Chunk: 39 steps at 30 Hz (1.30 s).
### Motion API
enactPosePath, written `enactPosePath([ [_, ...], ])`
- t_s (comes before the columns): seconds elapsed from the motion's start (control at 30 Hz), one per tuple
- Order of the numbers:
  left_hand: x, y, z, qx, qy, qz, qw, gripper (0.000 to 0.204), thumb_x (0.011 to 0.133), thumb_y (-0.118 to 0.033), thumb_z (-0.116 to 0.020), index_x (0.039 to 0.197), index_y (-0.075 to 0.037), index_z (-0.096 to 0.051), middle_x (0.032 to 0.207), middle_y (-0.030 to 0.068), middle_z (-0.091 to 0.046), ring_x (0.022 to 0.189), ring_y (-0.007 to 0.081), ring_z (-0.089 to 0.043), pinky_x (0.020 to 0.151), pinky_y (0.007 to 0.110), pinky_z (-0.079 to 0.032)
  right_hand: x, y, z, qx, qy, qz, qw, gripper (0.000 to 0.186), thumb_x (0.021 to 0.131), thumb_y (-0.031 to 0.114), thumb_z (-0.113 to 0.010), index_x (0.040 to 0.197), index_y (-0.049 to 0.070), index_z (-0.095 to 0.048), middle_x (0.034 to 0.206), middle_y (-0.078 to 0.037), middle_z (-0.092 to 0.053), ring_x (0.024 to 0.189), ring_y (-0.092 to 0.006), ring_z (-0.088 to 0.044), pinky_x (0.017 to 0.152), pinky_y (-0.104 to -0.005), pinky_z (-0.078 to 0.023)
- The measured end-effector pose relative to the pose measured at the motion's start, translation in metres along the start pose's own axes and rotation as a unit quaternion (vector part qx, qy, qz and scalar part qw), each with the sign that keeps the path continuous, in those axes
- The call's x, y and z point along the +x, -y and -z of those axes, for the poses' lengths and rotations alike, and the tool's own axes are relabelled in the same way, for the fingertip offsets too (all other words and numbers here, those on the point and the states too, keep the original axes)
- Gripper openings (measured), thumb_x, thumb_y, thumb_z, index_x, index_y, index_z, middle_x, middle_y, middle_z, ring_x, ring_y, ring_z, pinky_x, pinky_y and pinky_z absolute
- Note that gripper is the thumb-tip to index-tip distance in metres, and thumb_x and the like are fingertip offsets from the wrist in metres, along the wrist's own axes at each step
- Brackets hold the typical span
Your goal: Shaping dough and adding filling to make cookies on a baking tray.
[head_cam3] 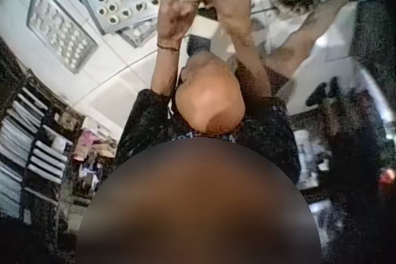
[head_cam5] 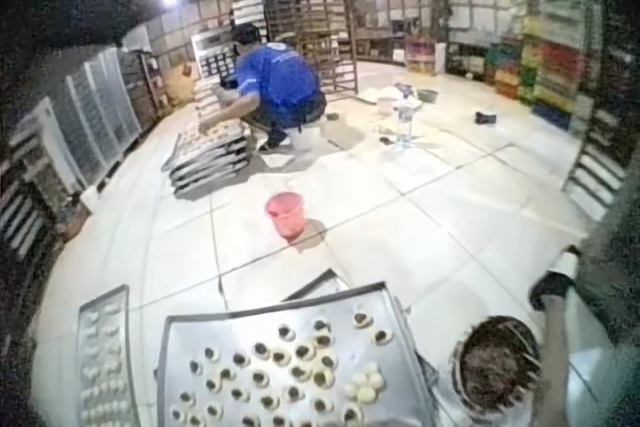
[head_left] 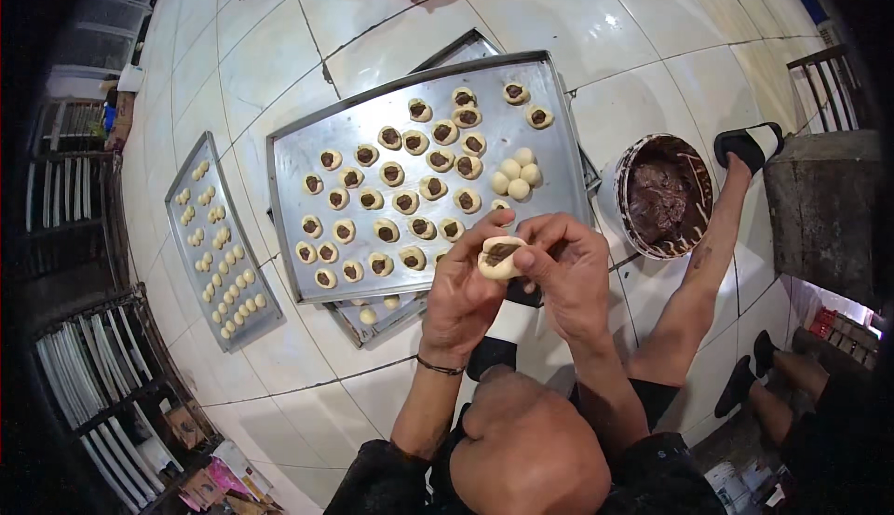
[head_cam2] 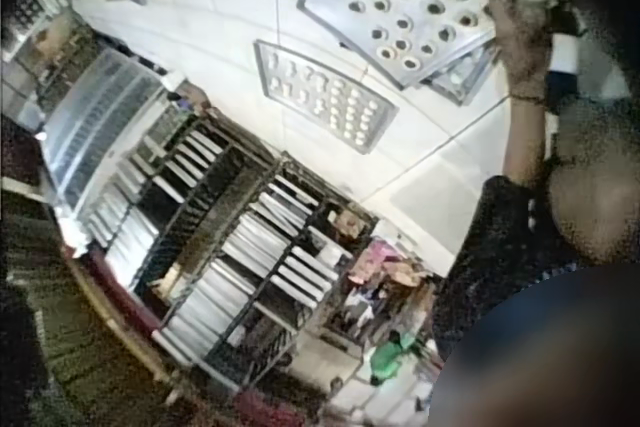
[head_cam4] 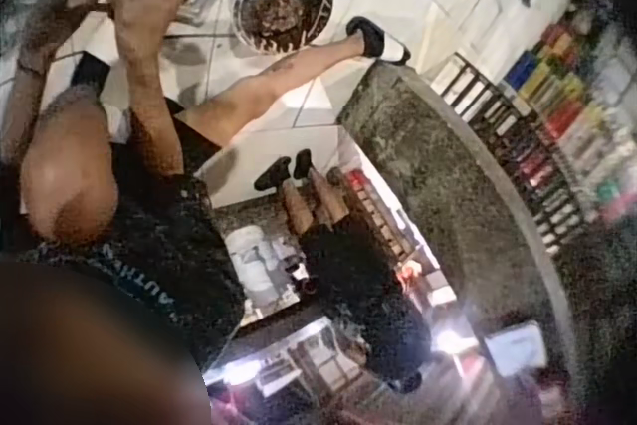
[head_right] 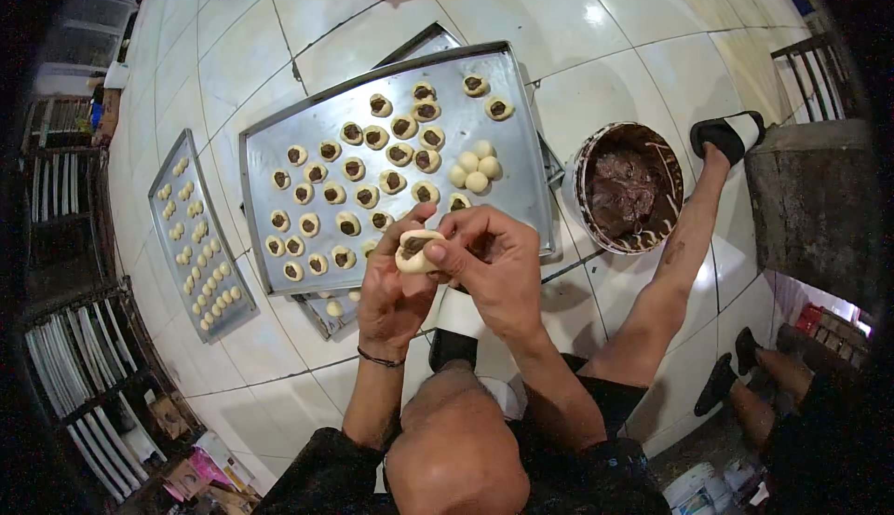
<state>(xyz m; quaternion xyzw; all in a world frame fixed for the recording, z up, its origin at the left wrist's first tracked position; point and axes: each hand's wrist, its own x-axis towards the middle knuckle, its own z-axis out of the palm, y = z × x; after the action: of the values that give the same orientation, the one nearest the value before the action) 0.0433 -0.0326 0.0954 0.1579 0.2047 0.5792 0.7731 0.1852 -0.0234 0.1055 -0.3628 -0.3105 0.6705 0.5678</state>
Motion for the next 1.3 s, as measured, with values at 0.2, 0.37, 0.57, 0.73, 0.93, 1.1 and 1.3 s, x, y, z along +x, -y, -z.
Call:
enactPosePath([
  [0.2,0.003,0.003,0.008,-0.001,-0.079,0.009,0.997,0.039,0.102,-0.024,-0.064,0.135,-0.005,-0.057,0.139,0.0095,-0.056,0.119,0.0210,-0.059,0.097,0.035,-0.052,-0.004,0.012,-0.020,-0.148,-0.055,0.014,0.987,0.025,0.078,-0.008,-0.077,0.102,-0.001,-0.072,0.106,-0.010,-0.065,0.080,-0.0156,-0.061,0.071,-0.0231,-0.052],
  [0.37,0.003,0.003,0.011,-0.079,-0.175,0.089,0.977,0.038,0.102,-0.018,-0.064,0.137,-0.003,-0.058,0.142,0.0095,-0.051,0.115,0.0202,-0.059,0.097,0.034,-0.050,-0.011,0.005,-0.022,-0.388,-0.045,0.200,0.899,0.020,0.081,-0.006,-0.076,0.100,0.000,-0.072,0.104,-0.010,-0.065,0.078,-0.0139,-0.060,0.070,-0.0233,-0.051],
  [0.57,-0.004,0.003,0.021,0.042,-0.133,0.053,0.989,0.036,0.100,-0.021,-0.067,0.131,-0.003,-0.062,0.147,0.0117,-0.049,0.119,0.0208,-0.058,0.099,0.034,-0.050,-0.011,-0.001,-0.006,-0.350,-0.024,0.185,0.918,0.020,0.083,-0.005,-0.076,0.102,0.001,-0.072,0.103,-0.009,-0.065,0.078,-0.0130,-0.059,0.066,-0.0235,-0.049],
  [0.73,-0.001,0.004,0.006,0.230,-0.053,-0.047,0.971,0.028,0.098,-0.018,-0.067,0.122,-0.002,-0.068,0.145,0.0147,-0.049,0.117,0.0212,-0.057,0.099,0.037,-0.049,-0.010,0.004,0.009,-0.137,-0.030,0.030,0.990,0.019,0.083,-0.003,-0.076,0.101,0.000,-0.073,0.102,-0.009,-0.064,0.078,-0.0126,-0.057,0.065,-0.0241,-0.048],
  [0.93,-0.004,0.009,0.018,0.190,-0.007,-0.076,0.979,0.026,0.098,-0.016,-0.068,0.120,-0.002,-0.069,0.146,0.0161,-0.050,0.123,0.0228,-0.056,0.103,0.037,-0.048,-0.012,0.006,0.003,-0.117,-0.030,-0.047,0.992,0.014,0.083,-0.001,-0.077,0.096,0.000,-0.073,0.097,-0.007,-0.063,0.077,-0.0123,-0.056,0.069,-0.0256,-0.048],
  [1.1,-0.007,0.004,0.024,0.128,-0.067,-0.007,0.989,0.029,0.097,-0.015,-0.068,0.123,-0.002,-0.068,0.148,0.0174,-0.051,0.128,0.0254,-0.056,0.107,0.039,-0.046,-0.020,0.007,-0.009,-0.288,-0.017,0.057,0.956,0.013,0.083,0.000,-0.078,0.095,-0.001,-0.072,0.091,-0.007,-0.064,0.078,-0.0122,-0.056,0.073,-0.0276,-0.049],
  [1.3,-0.010,-0.001,0.024,0.366,-0.006,0.012,0.931,0.033,0.097,-0.013,-0.066,0.128,-0.002,-0.067,0.148,0.0211,-0.053,0.131,0.0294,-0.056,0.108,0.042,-0.046,-0.013,0.012,0.007,-0.367,0.020,0.157,0.917,0.019,0.082,-0.001,-0.080,0.099,-0.002,-0.071,0.094,-0.009,-0.066,0.081,-0.0128,-0.058,0.073,-0.0277,-0.050],
])
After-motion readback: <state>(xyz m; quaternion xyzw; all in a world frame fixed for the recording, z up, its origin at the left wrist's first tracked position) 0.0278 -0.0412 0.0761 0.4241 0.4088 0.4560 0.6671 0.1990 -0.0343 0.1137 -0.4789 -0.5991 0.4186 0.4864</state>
